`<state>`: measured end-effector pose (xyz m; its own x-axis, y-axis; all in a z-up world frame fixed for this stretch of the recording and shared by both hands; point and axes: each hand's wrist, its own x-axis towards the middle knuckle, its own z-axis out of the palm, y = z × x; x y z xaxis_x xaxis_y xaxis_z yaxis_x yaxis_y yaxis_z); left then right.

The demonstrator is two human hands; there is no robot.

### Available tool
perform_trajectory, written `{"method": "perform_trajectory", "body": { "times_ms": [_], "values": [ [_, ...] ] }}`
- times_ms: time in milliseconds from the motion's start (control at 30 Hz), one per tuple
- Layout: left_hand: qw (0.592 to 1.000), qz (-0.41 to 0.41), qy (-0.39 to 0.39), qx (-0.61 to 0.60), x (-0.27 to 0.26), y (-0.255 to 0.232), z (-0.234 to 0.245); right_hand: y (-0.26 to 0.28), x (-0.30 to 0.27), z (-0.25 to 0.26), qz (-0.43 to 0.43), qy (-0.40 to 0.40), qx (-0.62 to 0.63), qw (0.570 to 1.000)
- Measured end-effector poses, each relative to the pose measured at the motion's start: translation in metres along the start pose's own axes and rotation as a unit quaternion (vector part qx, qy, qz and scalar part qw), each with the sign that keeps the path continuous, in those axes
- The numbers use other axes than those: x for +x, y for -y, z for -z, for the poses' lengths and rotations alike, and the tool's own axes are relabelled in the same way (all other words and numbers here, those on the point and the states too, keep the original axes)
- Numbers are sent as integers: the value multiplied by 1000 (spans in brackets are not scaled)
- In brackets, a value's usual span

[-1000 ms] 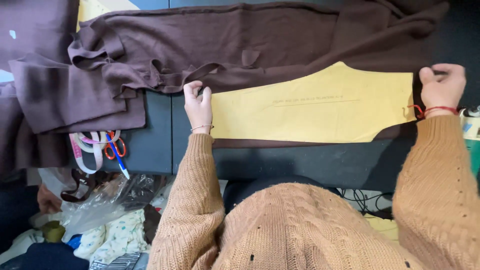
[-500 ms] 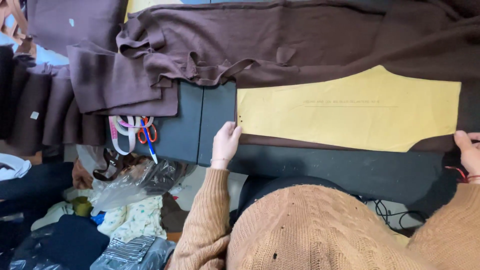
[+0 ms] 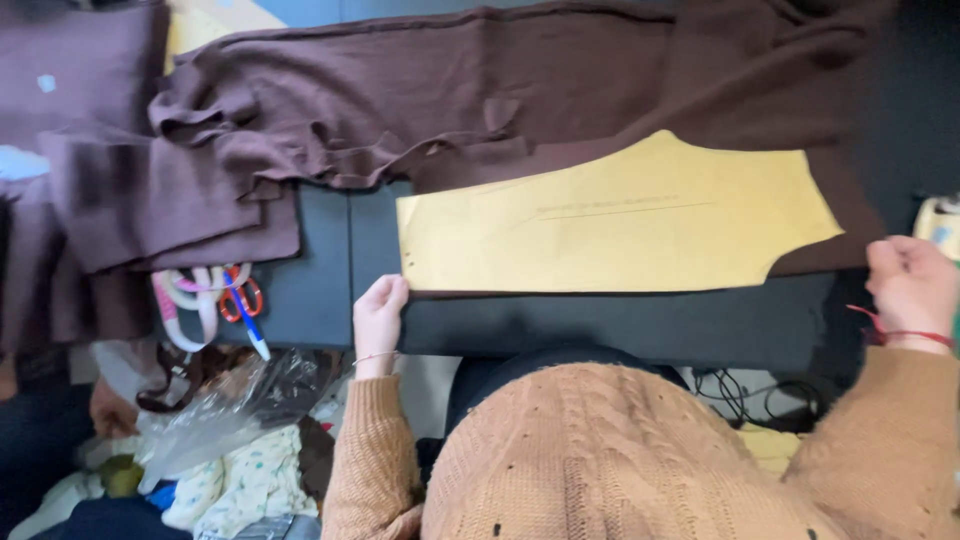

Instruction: Marking and cutting brown fabric pieces using paper patterns and an electric rotary cutter on a work table.

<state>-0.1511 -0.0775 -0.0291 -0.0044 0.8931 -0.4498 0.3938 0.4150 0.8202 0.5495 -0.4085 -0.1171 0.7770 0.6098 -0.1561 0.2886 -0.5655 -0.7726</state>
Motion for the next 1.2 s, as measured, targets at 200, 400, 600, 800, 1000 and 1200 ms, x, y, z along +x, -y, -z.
{"method": "perform_trajectory", "body": {
  "times_ms": [200,400,600,800,1000,1200],
  "values": [
    [987,-16,-8,159,-2,6,-4,29,-36,-7,53,-53,-138,988],
    [936,-14,-25,350,-5,-5,-8,40,-46,-15,-10,-14,-123,992],
    [967,-35,0,252,-10,-17,-12,76,-48,-27,-50,12,-167,985],
    [972,-28,-10,235,-10,-16,-2,58,-44,-6,-37,-11,-101,994],
    [948,-25,-32,314,-5,5,-9,28,-48,13,-64,-14,-59,996],
    [911,-134,-113,374,-15,-9,-17,-18,-43,-27,44,-52,-165,984]
  ]
}}
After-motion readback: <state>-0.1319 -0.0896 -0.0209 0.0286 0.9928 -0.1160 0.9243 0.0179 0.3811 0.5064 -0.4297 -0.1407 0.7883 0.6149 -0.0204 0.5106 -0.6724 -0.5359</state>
